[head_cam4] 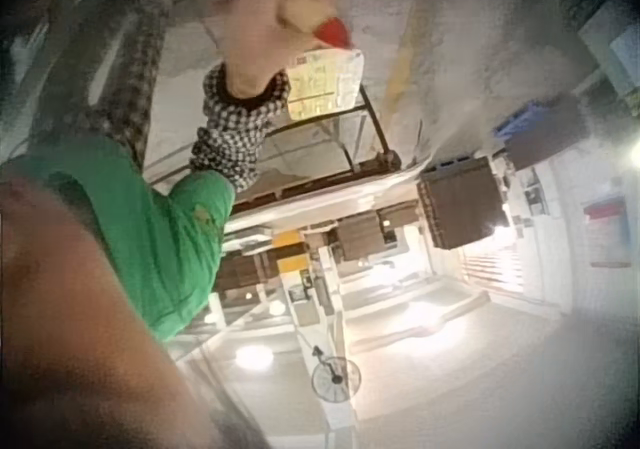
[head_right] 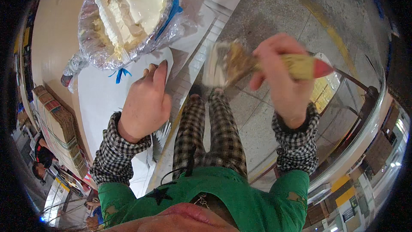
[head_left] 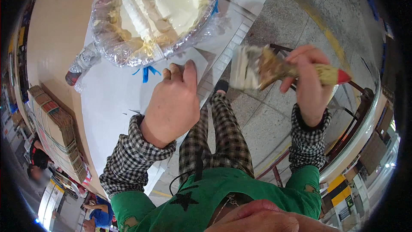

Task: The person dips a paintbrush into glue and applies the glue along the edges of stacked paper sheets on a work table, flipping through the sheets by hand.

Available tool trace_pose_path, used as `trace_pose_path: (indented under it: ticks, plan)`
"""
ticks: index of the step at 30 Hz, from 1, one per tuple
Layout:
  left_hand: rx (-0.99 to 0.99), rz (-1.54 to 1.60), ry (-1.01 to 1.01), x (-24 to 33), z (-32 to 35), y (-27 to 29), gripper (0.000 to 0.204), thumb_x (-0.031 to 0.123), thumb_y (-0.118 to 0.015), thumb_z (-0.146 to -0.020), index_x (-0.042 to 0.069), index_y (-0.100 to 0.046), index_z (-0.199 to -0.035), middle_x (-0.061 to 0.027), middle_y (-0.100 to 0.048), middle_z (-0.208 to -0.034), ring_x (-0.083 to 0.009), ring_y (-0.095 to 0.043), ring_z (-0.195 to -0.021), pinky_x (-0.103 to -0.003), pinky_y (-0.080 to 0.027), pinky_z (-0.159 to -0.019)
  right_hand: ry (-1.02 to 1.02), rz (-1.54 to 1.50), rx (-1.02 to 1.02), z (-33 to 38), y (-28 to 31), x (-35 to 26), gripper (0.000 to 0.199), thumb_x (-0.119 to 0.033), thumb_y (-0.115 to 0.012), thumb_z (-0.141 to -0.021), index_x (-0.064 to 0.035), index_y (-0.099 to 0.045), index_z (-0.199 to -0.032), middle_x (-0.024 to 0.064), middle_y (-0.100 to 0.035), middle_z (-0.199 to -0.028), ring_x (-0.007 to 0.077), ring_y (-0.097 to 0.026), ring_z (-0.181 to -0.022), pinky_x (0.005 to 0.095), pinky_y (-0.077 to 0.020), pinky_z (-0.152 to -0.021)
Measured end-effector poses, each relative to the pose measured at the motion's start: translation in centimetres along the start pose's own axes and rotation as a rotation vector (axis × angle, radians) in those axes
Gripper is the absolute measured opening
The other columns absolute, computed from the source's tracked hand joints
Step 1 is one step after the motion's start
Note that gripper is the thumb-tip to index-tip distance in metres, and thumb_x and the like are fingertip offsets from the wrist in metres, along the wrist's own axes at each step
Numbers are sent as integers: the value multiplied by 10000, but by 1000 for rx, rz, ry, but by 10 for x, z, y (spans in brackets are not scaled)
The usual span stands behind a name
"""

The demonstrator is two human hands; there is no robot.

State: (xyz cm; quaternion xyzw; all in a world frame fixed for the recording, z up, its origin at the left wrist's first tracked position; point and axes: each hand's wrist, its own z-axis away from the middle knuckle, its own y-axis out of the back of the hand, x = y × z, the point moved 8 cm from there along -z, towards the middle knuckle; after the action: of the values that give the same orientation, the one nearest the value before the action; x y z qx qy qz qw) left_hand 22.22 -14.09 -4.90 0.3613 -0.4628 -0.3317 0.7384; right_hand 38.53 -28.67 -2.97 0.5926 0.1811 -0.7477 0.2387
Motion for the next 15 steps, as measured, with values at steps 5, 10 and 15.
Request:
trace_pose_path:
  ticks: [5, 10, 15]
  plan:
    - [-1, -13, -3, 1, -6, -3, 502, -16, -491, -642, -122, -393, -1123, -297, -524, -910, -421, -547, -770, -444, -480, -664, 7, 1, -32, 9, -10, 9, 79, -64, -533, -838, -9, -547, -784, 43, -525, -744, 124, -540, -493, 227, -416, -415]
    - [17, -25, -9, 4, -8, -1, 489, -14, -493, -646, -123, -401, -1114, -291, -536, -870, -415, -554, -748, -443, -481, -661, 89, -77, 87, 29, 0, -2, 67, -55, -563, -834, 5, -549, -807, 61, -540, -756, 121, -545, -505, 227, -433, -442]
    - [42, -40, -46, 4, -9, -1, 471, -13, -493, -651, -132, -405, -1098, -298, -539, -826, -416, -555, -727, -451, -476, -650, 274, -14, 173, -9, 20, -13, 85, -67, -546, -845, 11, -559, -814, 86, -569, -788, 131, -549, -500, 238, -435, -418]
